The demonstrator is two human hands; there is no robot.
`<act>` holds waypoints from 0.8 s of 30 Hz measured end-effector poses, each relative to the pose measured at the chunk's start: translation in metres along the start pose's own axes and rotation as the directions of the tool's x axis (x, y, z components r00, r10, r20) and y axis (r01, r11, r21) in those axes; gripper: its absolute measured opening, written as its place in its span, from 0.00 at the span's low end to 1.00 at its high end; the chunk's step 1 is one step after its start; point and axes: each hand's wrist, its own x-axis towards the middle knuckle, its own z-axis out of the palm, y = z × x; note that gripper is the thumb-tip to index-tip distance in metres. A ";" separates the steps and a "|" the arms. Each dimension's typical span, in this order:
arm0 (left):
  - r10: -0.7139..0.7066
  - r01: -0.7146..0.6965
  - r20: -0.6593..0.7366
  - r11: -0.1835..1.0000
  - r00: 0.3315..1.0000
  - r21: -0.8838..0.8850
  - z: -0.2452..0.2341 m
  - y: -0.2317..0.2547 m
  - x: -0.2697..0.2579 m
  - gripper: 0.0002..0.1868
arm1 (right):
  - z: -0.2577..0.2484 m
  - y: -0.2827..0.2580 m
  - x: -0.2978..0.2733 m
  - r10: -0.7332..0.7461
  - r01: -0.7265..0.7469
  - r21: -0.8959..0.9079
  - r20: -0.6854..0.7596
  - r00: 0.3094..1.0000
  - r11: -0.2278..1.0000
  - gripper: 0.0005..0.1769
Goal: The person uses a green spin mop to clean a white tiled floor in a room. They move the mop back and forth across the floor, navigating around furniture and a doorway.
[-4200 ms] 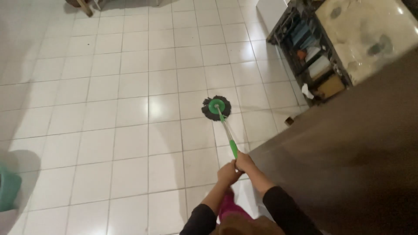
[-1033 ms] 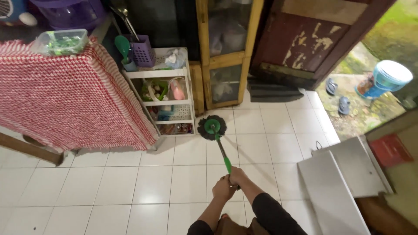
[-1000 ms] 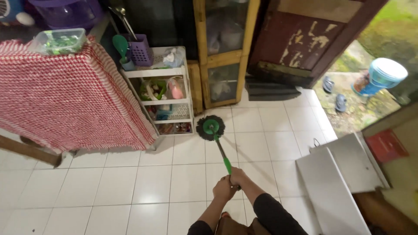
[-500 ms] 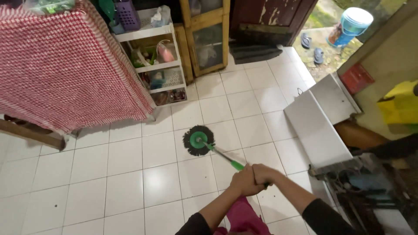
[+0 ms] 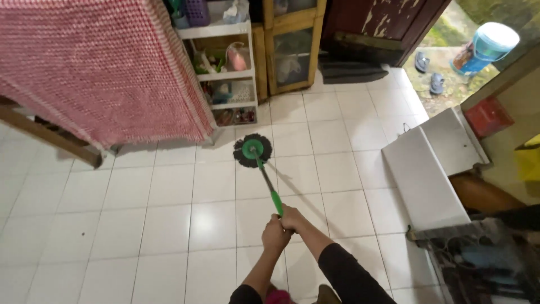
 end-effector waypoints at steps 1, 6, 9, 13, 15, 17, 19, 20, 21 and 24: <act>-0.009 0.009 0.000 1.000 1.000 0.004 0.009 -0.012 -0.010 0.23 | 0.005 0.003 -0.016 -0.001 0.001 0.001 0.009 1.000 1.000 0.32; 0.074 -0.074 -0.012 0.997 0.997 0.003 0.034 -0.061 -0.055 0.12 | 0.017 0.024 -0.109 -0.081 0.042 0.151 0.262 0.962 0.988 0.23; 0.133 -0.133 0.002 0.991 0.991 -0.002 0.013 -0.054 -0.101 0.12 | 0.026 0.052 -0.138 -0.221 0.148 0.241 0.312 0.924 0.959 0.27; 0.133 -0.151 0.130 0.978 0.983 0.143 -0.014 -0.025 -0.156 0.17 | 0.033 0.070 -0.182 -0.244 0.160 0.262 0.330 0.912 0.952 0.50; 0.127 -0.137 0.095 0.983 0.987 0.118 -0.026 -0.023 -0.164 0.15 | 0.021 0.048 -0.225 -0.366 0.298 0.240 0.325 0.872 0.924 0.45; 0.147 -0.154 0.062 0.979 0.987 0.130 -0.029 -0.013 -0.162 0.13 | 0.048 0.073 -0.179 -0.419 0.390 0.173 0.185 0.889 0.904 0.42; 0.174 -0.176 0.025 0.975 0.984 0.136 -0.029 -0.005 -0.151 0.10 | 0.055 0.074 -0.156 -0.474 0.470 0.082 0.042 0.879 0.879 0.38; 0.210 -0.211 0.026 0.962 0.977 0.171 -0.030 -0.003 -0.142 0.11 | 0.049 0.062 -0.156 -0.453 0.453 -0.039 0.002 0.891 0.891 0.38; 0.245 -0.246 0.029 0.947 0.969 0.205 -0.031 0.000 -0.131 0.12 | 0.042 0.049 -0.156 -0.435 0.424 -0.159 -0.041 0.899 0.891 0.38; 0.223 -0.238 0.086 0.938 0.971 0.254 -0.040 0.005 -0.098 0.22 | 0.039 0.037 -0.105 -0.352 0.314 -0.386 -0.032 0.935 0.868 0.37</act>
